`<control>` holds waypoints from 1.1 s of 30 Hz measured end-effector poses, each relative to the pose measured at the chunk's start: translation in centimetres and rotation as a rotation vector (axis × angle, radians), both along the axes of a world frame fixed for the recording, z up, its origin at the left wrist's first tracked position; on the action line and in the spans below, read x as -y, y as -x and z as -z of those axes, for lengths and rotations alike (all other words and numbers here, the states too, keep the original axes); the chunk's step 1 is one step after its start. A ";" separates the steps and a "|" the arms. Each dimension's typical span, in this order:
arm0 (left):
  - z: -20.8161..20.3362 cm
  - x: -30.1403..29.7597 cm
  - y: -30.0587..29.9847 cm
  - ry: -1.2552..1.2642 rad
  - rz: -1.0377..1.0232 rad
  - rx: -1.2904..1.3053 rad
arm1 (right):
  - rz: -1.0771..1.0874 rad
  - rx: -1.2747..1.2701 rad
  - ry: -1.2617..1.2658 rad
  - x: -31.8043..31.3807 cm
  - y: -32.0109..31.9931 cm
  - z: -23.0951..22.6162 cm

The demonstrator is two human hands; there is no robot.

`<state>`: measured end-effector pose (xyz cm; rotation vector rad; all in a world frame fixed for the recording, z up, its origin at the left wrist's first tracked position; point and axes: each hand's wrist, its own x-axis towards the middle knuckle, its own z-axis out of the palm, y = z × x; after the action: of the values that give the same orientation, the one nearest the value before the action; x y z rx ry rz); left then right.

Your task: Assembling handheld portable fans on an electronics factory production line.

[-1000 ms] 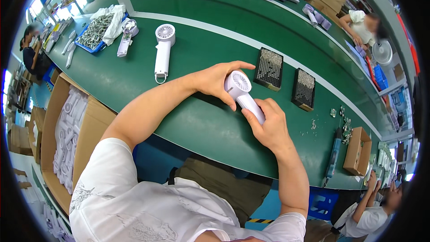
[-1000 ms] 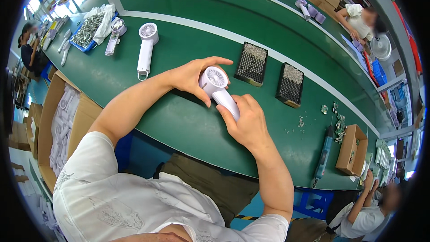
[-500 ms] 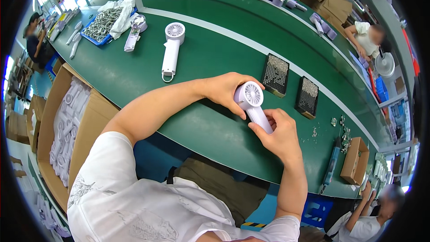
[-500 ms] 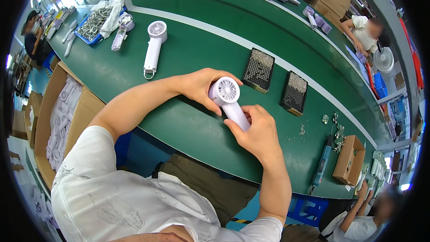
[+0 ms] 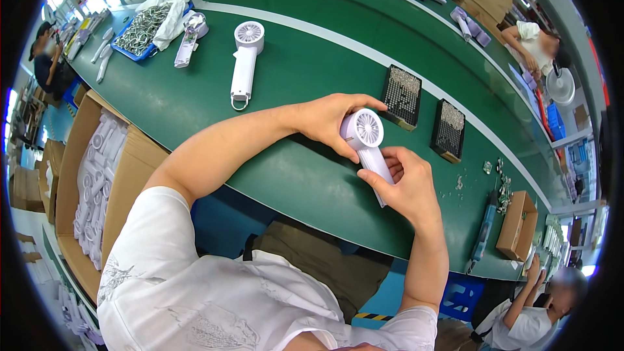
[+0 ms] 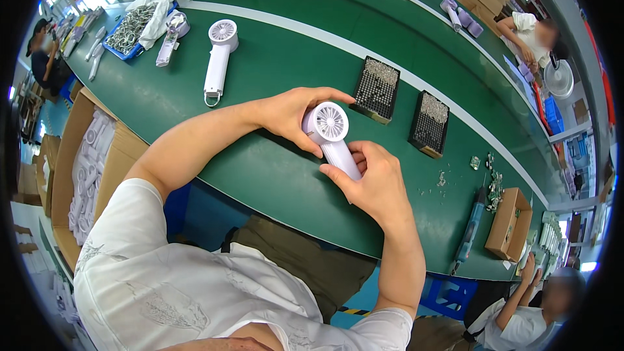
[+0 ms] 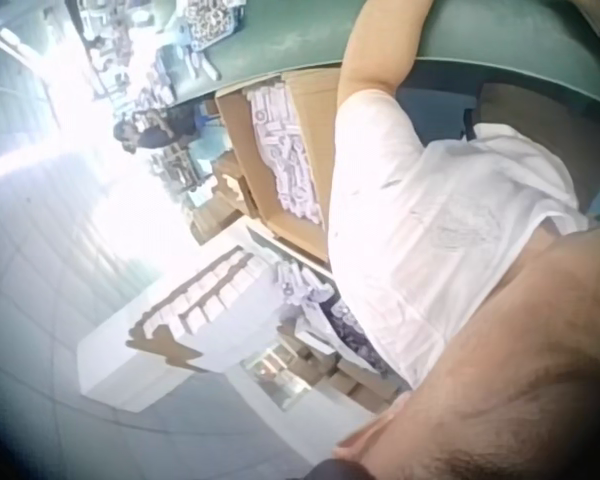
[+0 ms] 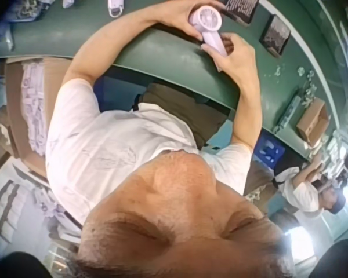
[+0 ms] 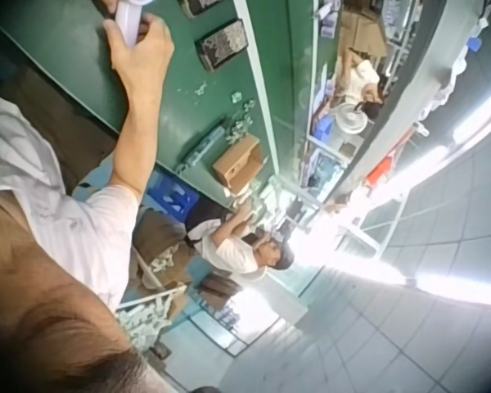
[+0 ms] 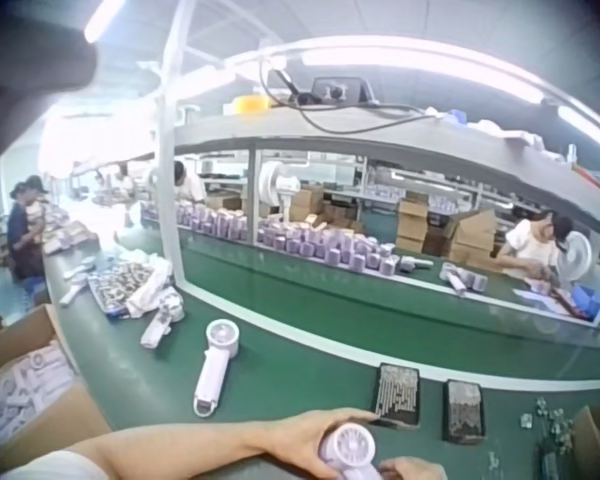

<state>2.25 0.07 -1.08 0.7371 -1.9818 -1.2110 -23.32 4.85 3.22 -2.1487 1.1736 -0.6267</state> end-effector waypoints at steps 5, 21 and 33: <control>0.1 -0.1 0.6 -0.038 0.012 -0.041 | 0.036 0.193 0.134 0.9 -0.6 1.2; 0.2 -0.2 1.1 0.117 -0.051 0.072 | 0.012 0.173 0.156 2.1 -2.9 0.8; 0.1 -0.3 1.3 0.080 -0.024 0.080 | 0.006 0.167 0.172 2.1 -2.9 0.3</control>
<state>0.97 0.37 -1.19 0.7774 -2.0684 -1.0968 -20.38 2.76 2.95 -2.1851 1.0702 -0.9212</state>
